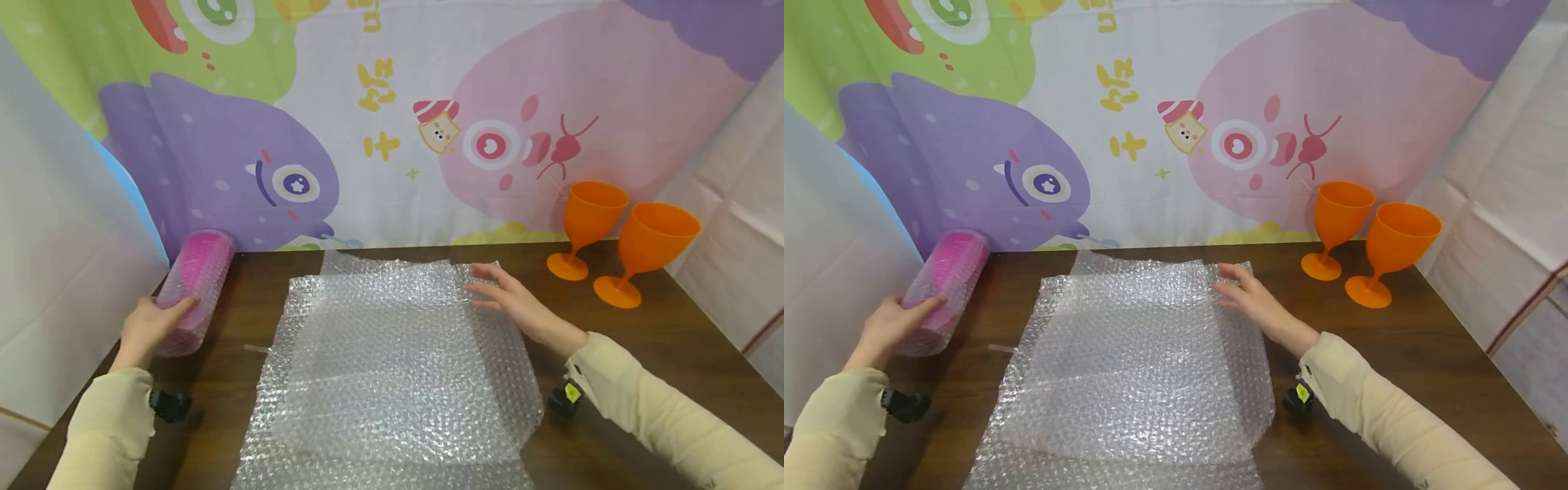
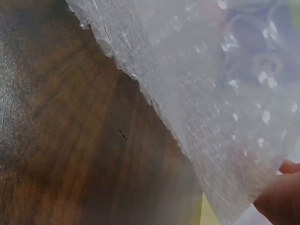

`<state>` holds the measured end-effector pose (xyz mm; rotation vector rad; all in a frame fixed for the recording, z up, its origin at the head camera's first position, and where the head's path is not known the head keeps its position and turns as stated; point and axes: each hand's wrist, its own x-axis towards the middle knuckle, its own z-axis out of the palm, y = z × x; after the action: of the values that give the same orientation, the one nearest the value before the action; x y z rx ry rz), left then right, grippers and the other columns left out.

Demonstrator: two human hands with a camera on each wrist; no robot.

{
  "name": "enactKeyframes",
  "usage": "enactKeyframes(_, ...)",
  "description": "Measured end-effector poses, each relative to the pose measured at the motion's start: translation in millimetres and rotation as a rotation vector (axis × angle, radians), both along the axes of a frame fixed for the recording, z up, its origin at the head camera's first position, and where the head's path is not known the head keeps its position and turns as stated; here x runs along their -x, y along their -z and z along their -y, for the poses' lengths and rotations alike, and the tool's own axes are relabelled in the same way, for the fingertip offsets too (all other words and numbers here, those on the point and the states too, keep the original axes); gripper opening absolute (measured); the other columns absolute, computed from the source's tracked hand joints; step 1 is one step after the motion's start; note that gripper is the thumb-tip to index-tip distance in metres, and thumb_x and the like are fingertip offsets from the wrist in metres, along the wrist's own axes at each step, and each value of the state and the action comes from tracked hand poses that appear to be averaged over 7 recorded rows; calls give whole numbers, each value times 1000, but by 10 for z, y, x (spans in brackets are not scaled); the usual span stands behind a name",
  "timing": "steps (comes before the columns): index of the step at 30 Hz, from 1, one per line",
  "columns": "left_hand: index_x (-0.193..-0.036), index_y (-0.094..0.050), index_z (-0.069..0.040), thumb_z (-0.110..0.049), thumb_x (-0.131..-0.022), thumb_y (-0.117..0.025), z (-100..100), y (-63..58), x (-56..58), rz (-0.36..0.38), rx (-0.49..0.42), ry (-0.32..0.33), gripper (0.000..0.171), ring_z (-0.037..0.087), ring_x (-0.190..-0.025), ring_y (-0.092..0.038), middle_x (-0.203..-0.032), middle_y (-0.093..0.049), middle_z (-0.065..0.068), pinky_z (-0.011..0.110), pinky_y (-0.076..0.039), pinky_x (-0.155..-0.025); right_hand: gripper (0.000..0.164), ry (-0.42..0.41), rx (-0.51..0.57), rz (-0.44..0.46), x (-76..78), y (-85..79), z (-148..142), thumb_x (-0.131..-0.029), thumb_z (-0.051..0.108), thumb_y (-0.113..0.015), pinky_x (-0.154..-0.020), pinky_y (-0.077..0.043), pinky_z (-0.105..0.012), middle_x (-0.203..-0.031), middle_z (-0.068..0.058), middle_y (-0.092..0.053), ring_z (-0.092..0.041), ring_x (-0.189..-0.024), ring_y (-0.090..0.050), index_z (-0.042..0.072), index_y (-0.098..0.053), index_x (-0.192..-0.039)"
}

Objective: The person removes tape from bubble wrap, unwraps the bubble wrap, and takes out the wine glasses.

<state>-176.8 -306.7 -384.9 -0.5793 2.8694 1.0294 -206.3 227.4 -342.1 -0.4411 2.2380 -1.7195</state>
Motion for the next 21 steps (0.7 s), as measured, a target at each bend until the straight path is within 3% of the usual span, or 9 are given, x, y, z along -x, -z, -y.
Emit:
enactKeyframes(8, -132, -24, 17, -61, -85, -38, -196, -76, 2, 10, -32, 5, 92, 53, -115, -35, -129, -32, 40, 58, -35, -92, 55, -8, 7, -12, 1, 4, 13, -97, 17, -40, -98, -36, -49, -142, -26, -20, -44, -126, -32, -6, -16, -140)
enactKeyframes(13, -134, -23, 15, -61, -85, -39, -336, -131, -17, -39, -84, 22, 92, 50, -117, -35, -131, -33, 38, 57, -34, -93, 56, -13, 28, -23, 11, 0, 47, -97, 18, -41, -98, -36, -50, -142, -26, -20, -43, -126, -33, -7, -16, -140)
enactKeyframes(21, -133, -30, 10, -61, -85, -42, -510, -246, -84, -131, -224, 38, 87, 38, -105, -46, -125, -42, 30, 39, -44, -75, 54, -19, 43, -28, 16, 9, 88, -97, 17, -40, -98, -36, -50, -142, -27, -19, -43, -127, -33, -7, -16, -140)
